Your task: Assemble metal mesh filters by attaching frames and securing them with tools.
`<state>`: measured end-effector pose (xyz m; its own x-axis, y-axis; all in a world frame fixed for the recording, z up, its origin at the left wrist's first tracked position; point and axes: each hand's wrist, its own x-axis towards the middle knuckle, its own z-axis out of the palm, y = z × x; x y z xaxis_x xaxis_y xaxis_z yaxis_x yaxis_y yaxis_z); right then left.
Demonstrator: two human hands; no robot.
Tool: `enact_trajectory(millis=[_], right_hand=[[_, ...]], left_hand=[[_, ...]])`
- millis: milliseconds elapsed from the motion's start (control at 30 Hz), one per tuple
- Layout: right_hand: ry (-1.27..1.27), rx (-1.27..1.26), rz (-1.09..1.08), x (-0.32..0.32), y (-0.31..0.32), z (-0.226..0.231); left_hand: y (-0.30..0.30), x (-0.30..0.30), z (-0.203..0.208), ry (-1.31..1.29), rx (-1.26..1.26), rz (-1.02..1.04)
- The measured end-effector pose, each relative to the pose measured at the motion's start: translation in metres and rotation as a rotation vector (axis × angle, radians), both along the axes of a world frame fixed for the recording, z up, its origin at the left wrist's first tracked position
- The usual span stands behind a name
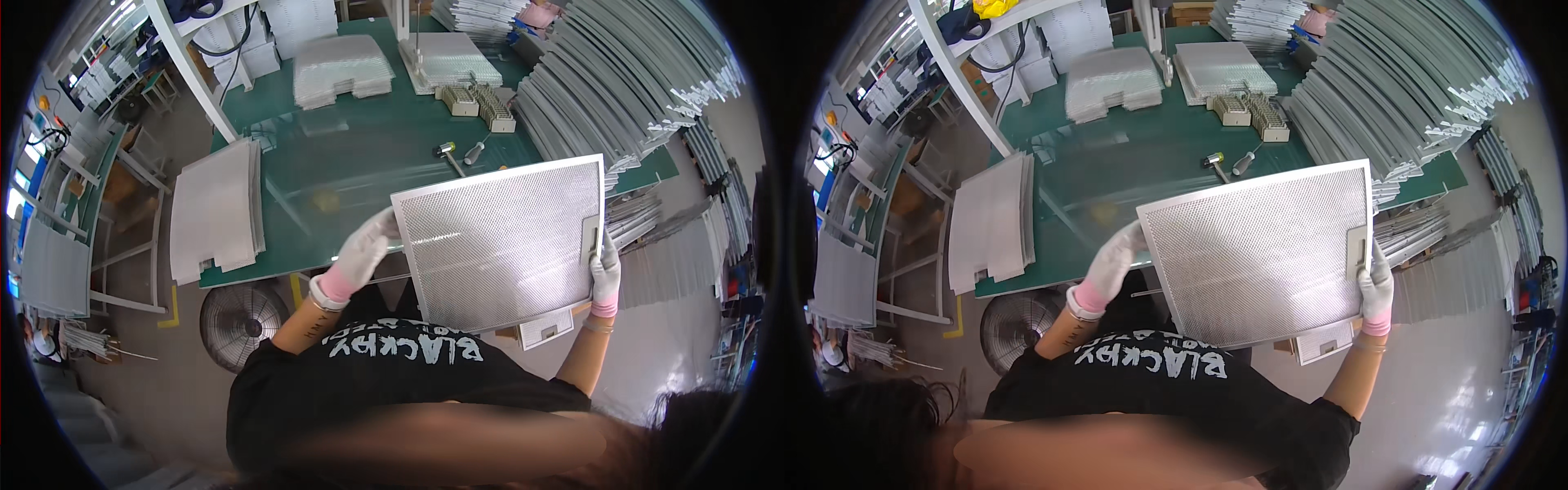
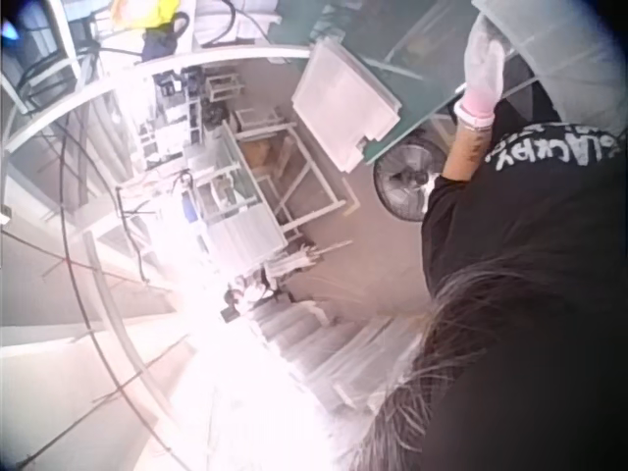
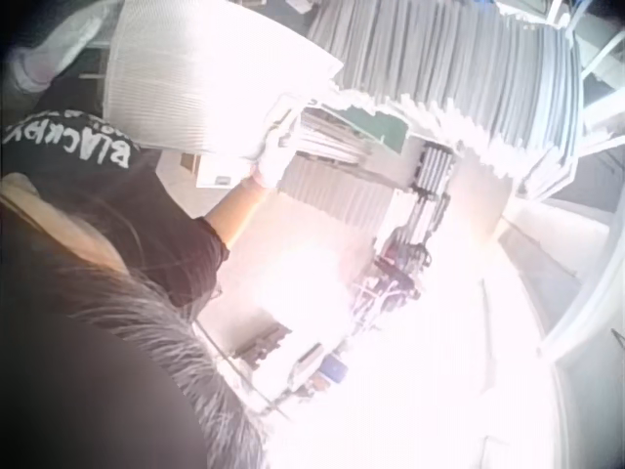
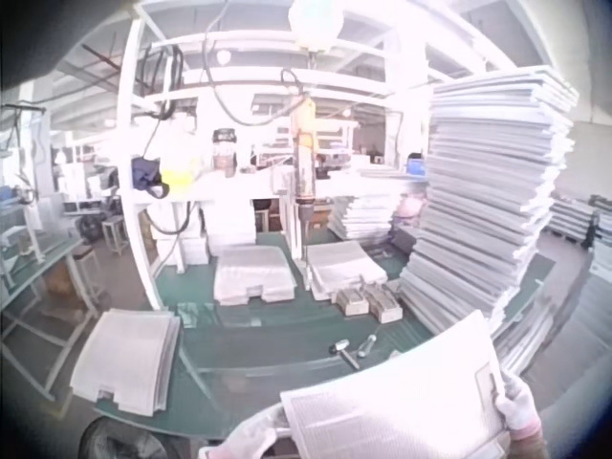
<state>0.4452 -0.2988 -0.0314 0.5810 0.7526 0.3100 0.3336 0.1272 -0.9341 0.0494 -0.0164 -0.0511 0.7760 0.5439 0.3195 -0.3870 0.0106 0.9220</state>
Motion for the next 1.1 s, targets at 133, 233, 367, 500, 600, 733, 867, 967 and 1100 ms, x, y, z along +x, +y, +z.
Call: enact_trajectory(millis=[133,233,367,500,600,733,867,967,1100], right_hand=[[0.091,0.075,0.054,0.001,-0.021,-0.027],[0.112,0.074,0.024,0.002,-0.033,-0.041],[0.154,0.076,-0.008,-0.007,-0.041,-0.048],[0.175,0.068,-0.037,-0.011,-0.047,-0.053],[0.162,0.084,-0.057,-0.011,-0.045,-0.057],[0.164,0.103,-0.141,-0.004,-0.056,-0.061],[0.395,0.143,-0.645,0.026,-0.152,-0.092],[0.456,0.188,-0.956,0.025,-0.261,-0.144],[0.456,0.117,-1.257,-0.012,-0.361,-0.243]], left_hand=[[-0.021,0.015,0.009,0.059,-0.186,-0.003],[-0.027,0.022,0.017,0.107,-0.085,0.030],[-0.035,0.027,0.022,0.101,-0.030,0.044],[-0.039,0.033,0.020,0.142,-0.018,0.040],[-0.039,0.041,0.020,0.120,-0.013,0.050],[-0.031,0.038,0.016,0.217,0.421,0.212],[0.017,-0.025,0.019,0.482,0.779,0.846],[0.069,-0.128,0.000,0.942,0.925,1.204],[0.118,-0.252,-0.090,1.729,0.933,1.216]])
